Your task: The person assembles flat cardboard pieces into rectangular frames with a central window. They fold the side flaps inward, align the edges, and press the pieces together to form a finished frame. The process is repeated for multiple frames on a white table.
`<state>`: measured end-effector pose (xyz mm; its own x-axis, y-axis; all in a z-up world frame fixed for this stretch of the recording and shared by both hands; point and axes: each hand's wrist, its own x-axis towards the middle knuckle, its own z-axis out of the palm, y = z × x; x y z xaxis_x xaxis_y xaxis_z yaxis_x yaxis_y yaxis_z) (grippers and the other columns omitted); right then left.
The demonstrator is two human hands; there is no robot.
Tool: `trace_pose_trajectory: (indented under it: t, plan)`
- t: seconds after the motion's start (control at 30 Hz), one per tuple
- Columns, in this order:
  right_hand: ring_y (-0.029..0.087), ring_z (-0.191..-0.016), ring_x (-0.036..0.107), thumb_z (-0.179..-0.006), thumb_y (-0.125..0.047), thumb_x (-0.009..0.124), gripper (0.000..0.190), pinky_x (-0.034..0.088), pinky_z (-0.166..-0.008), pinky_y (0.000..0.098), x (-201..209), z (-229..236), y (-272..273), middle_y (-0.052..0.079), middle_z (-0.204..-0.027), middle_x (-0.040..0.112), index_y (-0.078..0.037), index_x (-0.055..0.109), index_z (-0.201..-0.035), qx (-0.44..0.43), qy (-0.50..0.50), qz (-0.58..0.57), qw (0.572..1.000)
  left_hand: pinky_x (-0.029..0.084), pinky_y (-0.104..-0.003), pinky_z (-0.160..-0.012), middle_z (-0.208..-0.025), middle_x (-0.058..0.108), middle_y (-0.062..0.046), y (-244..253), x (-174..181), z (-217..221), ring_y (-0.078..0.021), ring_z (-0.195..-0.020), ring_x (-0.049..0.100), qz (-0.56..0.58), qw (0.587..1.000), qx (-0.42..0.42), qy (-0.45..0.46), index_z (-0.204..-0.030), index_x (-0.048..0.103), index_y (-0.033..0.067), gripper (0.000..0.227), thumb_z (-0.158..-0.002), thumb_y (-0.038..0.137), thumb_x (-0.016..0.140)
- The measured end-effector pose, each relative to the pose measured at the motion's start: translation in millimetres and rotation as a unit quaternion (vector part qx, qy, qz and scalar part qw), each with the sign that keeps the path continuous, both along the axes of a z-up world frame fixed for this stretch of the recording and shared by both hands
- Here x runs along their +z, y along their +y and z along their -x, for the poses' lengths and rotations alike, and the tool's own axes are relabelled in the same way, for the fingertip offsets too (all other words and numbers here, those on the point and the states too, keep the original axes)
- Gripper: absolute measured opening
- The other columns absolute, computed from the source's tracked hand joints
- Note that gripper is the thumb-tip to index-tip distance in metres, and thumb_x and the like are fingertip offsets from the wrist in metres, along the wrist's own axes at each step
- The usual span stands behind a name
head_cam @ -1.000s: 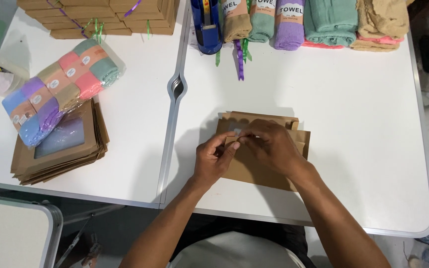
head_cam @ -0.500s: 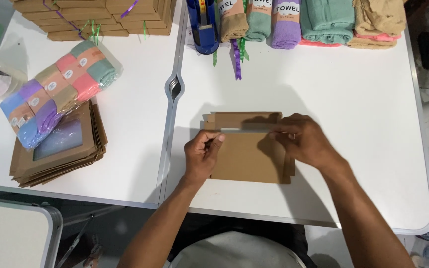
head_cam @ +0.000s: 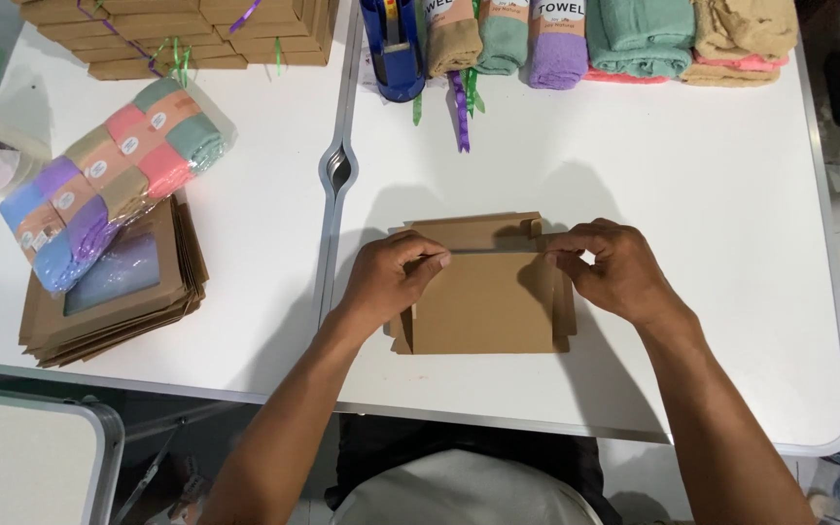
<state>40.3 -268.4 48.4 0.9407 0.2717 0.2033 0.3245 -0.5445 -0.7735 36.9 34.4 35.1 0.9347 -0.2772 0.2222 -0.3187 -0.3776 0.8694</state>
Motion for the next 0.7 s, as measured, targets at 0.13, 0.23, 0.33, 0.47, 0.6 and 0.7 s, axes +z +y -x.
trace_pose_trajectory:
  t: [0.13, 0.23, 0.33, 0.47, 0.6, 0.7]
  plan:
    - [0.023, -0.063, 0.067, -0.082, 0.011, 0.075, 0.018, 0.054, -0.067, 0.0374, -12.6, 1.3, -3.0, 0.013, -0.071, 0.076, -0.002, 0.080, -0.094, -0.026, 0.056, -0.027, 0.998, 0.056, -0.040, -0.066, -0.083, 0.075, -0.015, -2.7, -7.7, -3.1, -0.0299, -0.077, 0.073, 0.004, 1.000, -0.002, 0.020, -0.094, 0.076, 0.0046, 0.003, -0.093, 0.007, 0.074]
    - [0.022, -0.061, 0.066, -0.083, 0.010, 0.076, 0.013, 0.052, -0.061, 0.0347, -17.3, -0.5, -4.6, 0.015, -0.068, 0.075, 0.000, 0.080, -0.090, -0.046, 0.068, -0.019, 0.996, 0.052, -0.036, -0.056, -0.077, 0.073, -0.019, -2.2, -19.2, -3.5, -0.0275, -0.068, 0.070, -0.014, 0.999, 0.026, 0.028, -0.089, 0.073, 0.0026, 0.013, -0.092, 0.014, 0.078]
    - [0.020, -0.060, 0.064, -0.085, 0.008, 0.077, 0.010, 0.049, -0.054, 0.0311, -18.6, -0.3, -2.1, 0.014, -0.072, 0.075, 0.001, 0.079, -0.092, -0.072, 0.075, -0.008, 0.995, 0.050, -0.036, -0.052, -0.072, 0.070, -0.015, -1.6, -21.8, -5.9, -0.0271, -0.064, 0.068, -0.047, 0.999, 0.024, 0.007, -0.084, 0.070, 0.0066, 0.018, -0.093, 0.019, 0.079]
    - [0.025, -0.078, 0.069, -0.086, -0.013, 0.080, 0.024, 0.055, -0.065, 0.0357, -9.7, 15.0, 13.3, 0.009, -0.092, 0.075, -0.008, 0.078, -0.110, -0.102, -0.020, 0.190, 0.976, 0.056, -0.044, -0.070, -0.094, 0.068, -0.013, -1.2, -11.8, -5.7, -0.0327, -0.089, 0.067, -0.218, 0.970, 0.053, -0.089, -0.113, 0.068, 0.0075, 0.030, -0.098, 0.033, 0.071]
    - [0.035, -0.093, 0.067, -0.085, -0.013, 0.076, 0.022, 0.057, -0.081, 0.0420, 18.0, 44.7, 46.3, 0.014, -0.097, 0.071, -0.007, 0.076, -0.106, -0.008, -0.082, 0.352, 0.933, 0.045, -0.045, -0.096, -0.114, 0.064, -0.007, 2.6, 4.4, 9.2, -0.0302, -0.113, 0.056, -0.328, 0.926, -0.016, -0.187, -0.116, 0.071, 0.0123, 0.022, -0.101, 0.025, 0.062]
    - [0.031, -0.083, 0.069, -0.079, -0.023, 0.081, 0.011, 0.054, -0.069, 0.0370, -20.8, 55.6, 64.1, 0.005, -0.080, 0.071, -0.014, 0.076, -0.078, 0.044, -0.096, 0.199, 0.974, 0.029, -0.047, -0.114, -0.130, 0.064, -0.003, 13.7, -0.3, 25.3, -0.0260, -0.135, 0.044, -0.358, 0.918, -0.117, -0.126, -0.109, 0.075, 0.0156, 0.020, -0.092, 0.026, 0.070]
